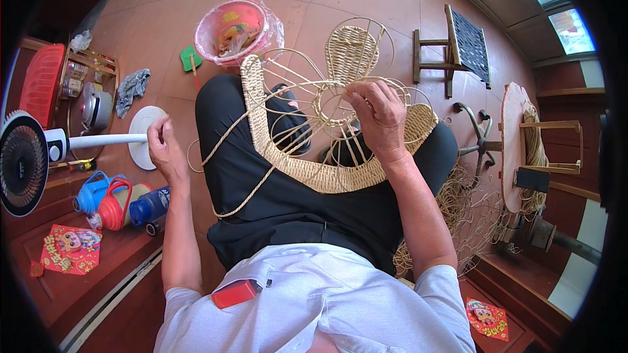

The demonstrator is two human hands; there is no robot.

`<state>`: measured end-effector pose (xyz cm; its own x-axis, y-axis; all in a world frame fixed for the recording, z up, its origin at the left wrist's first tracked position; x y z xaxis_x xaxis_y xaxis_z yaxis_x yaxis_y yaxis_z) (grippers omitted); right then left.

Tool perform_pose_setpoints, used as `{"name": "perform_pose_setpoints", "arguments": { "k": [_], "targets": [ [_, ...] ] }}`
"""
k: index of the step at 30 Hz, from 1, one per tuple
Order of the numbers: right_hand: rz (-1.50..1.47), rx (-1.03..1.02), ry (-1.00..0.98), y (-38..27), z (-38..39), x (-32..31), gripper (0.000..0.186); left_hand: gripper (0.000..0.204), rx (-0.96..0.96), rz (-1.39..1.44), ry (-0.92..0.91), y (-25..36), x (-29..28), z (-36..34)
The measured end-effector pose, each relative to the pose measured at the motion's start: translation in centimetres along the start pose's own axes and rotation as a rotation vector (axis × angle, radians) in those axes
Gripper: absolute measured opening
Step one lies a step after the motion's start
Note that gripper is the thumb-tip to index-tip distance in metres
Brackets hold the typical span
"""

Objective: Weaving a straw fan or decorative object using flexible straw strips on a circular frame.

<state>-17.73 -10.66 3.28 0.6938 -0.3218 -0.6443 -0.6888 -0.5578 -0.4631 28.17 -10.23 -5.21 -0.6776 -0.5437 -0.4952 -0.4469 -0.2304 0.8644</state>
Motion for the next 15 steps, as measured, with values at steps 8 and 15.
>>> {"name": "perform_pose_setpoints", "arguments": {
  "k": [8,15],
  "targets": [
    [0.041,-0.018,-0.021,-0.4,-0.2,0.4,0.01,0.037,0.696,-0.182,-0.337,19.0,5.3,13.5],
    [-0.001,-0.009,0.001,-0.5,-0.3,0.8,0.01,0.029,0.437,-0.302,-0.768,14.0,10.0,18.1]
  ]
}}
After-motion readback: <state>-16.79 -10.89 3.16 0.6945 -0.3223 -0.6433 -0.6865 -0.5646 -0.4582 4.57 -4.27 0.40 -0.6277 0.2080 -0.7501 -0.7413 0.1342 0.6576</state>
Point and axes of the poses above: each hand's wrist, its own z-axis away from the middle knuckle, its own x-axis out of the palm, y = z × x, the point moved 8 cm from there along -z, towards the middle knuckle, and after that the axes turned 14 degrees about -x, right-handed, at the moved point
